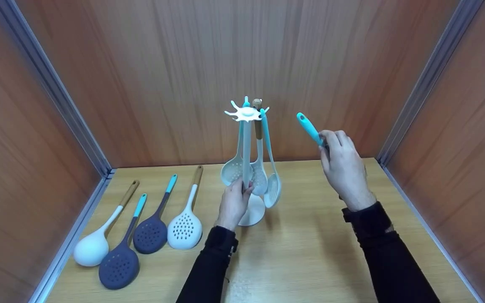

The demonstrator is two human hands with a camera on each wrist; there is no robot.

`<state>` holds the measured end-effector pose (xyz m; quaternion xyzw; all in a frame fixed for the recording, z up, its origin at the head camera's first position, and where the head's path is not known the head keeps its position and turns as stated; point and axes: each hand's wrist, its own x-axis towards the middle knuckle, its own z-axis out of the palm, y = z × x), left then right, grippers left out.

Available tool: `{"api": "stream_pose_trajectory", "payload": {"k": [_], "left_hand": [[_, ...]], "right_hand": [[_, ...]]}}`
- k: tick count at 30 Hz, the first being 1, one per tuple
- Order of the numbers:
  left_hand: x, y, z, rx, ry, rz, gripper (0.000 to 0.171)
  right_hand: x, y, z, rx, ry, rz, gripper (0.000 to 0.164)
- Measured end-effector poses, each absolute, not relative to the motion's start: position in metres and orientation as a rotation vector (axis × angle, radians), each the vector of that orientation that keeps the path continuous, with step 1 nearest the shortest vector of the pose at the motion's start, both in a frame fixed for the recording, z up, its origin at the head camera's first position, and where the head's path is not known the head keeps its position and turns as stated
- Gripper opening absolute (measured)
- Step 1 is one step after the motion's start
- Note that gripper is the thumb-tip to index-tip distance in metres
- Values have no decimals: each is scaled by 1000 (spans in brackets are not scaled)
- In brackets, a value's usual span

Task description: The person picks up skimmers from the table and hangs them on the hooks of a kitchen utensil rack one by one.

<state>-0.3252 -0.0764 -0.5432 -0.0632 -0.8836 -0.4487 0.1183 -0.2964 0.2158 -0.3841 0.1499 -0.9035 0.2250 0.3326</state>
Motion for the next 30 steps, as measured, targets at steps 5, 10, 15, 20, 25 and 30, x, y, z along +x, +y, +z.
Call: {"api": "stream_pose_trajectory", "payload": {"k": [5,10,15,20,25,30], "left_hand": [[-325,-76,-542,-169,-2594,-1325,9],[-325,-75,-541,-169,-2606,-1317,8],[-325,-75,-541,-170,-2598,-1316,8],[-324,-76,-542,-186,-2579,-1315,6],[-323,-77,-544,-231,-2547,-1266,7],[-323,-76,-544,-214,-2563,-1277,9]], "right_hand": [[-292,211,-379,398,-2365,588,32],[-288,207,-375,414,-2354,577,32],[-285,202,-372,436,-2332,571,31],[-282,197,-369,461,-2301,566,30],[-279,192,-368,484,-2271,565,28],[-275,186,-367,501,-2268,565,29]]}}
